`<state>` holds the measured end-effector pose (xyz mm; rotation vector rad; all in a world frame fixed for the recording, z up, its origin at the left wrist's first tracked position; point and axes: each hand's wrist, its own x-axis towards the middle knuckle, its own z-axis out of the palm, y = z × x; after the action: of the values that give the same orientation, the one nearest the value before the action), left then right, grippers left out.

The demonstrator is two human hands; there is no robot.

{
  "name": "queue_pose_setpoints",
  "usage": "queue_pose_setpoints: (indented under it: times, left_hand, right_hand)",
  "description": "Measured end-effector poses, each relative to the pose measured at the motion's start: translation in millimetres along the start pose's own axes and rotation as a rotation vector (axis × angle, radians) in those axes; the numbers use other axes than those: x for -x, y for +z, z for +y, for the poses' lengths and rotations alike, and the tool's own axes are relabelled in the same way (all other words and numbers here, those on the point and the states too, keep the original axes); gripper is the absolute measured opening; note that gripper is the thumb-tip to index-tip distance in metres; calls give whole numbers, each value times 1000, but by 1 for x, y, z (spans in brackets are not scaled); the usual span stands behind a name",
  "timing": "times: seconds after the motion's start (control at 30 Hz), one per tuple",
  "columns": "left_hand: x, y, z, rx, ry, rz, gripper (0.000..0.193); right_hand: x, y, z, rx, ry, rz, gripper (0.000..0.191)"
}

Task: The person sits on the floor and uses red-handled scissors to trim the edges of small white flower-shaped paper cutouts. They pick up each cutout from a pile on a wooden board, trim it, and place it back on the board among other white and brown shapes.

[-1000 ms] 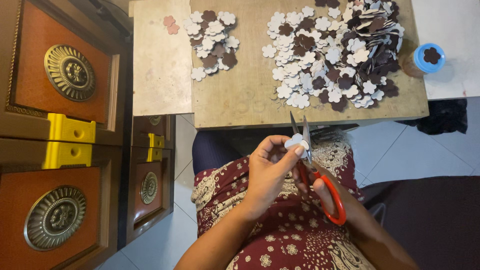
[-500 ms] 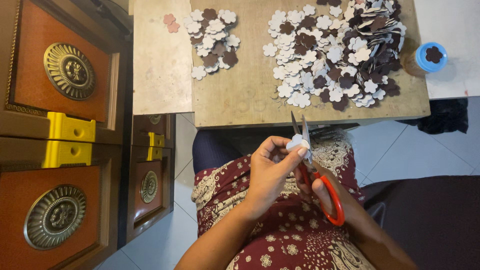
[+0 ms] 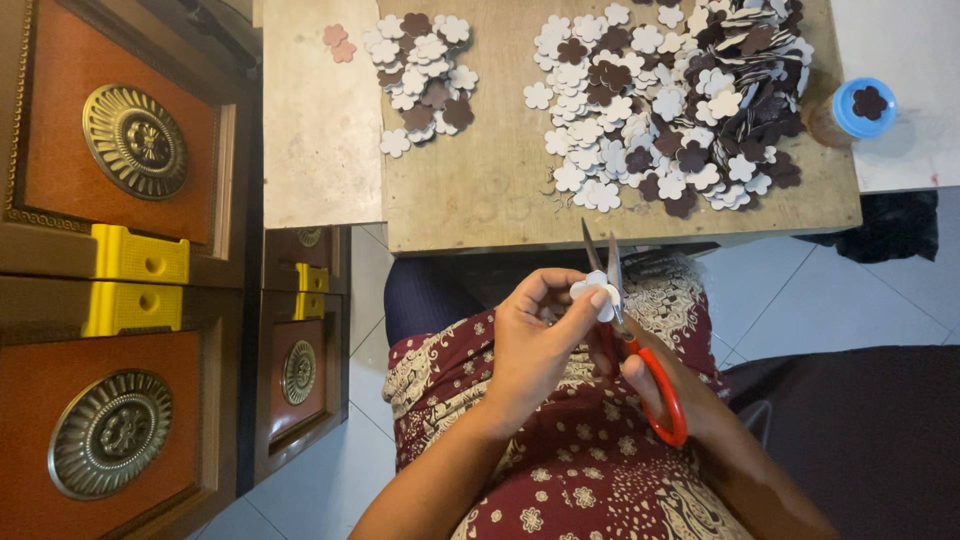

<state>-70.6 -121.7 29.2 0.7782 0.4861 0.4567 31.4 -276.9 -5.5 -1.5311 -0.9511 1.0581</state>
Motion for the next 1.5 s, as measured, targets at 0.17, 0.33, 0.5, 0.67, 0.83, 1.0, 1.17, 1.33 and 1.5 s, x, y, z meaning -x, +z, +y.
queue_pose_setpoints:
  times: [0.17,0.33,0.5,0.67,0.83,1.0,1.17,1.33,1.5]
  left_hand:
    - [1,2,2,-82,36,14,22]
    - [0,0,1,-126,70,26,24]
    - [1,-2,3,-146,45,41,26]
    - [1,-5,8,-131,42,32,26]
    - [-1,-9,10,-124,28,57,26]
    - [-3,-14,12,-197,72,83,25]
    - [-5,-18,9,-175,112,87,24]
    - [-9,-22,7,-184,136,126,26]
    - [-7,-15,-1,-79,178,108,34]
  right_hand:
    - [1,0,-2,-50,-6,2,98]
    - [4,-1,0,-126,45,-7,96]
    - [3,-4,0,-158,96,-26,98]
    - [3,-4,-8,-198,95,-32,101]
    - [0,-9,-5,-120,99,-84,99]
    - [1,-14,3,-15,33,-106,92]
    - [1,-12,4,-45,94,-115,90]
    - [1,-12,0,-96,114,-136,87]
    - [-2,-8,-1,-131,126,-127,85]
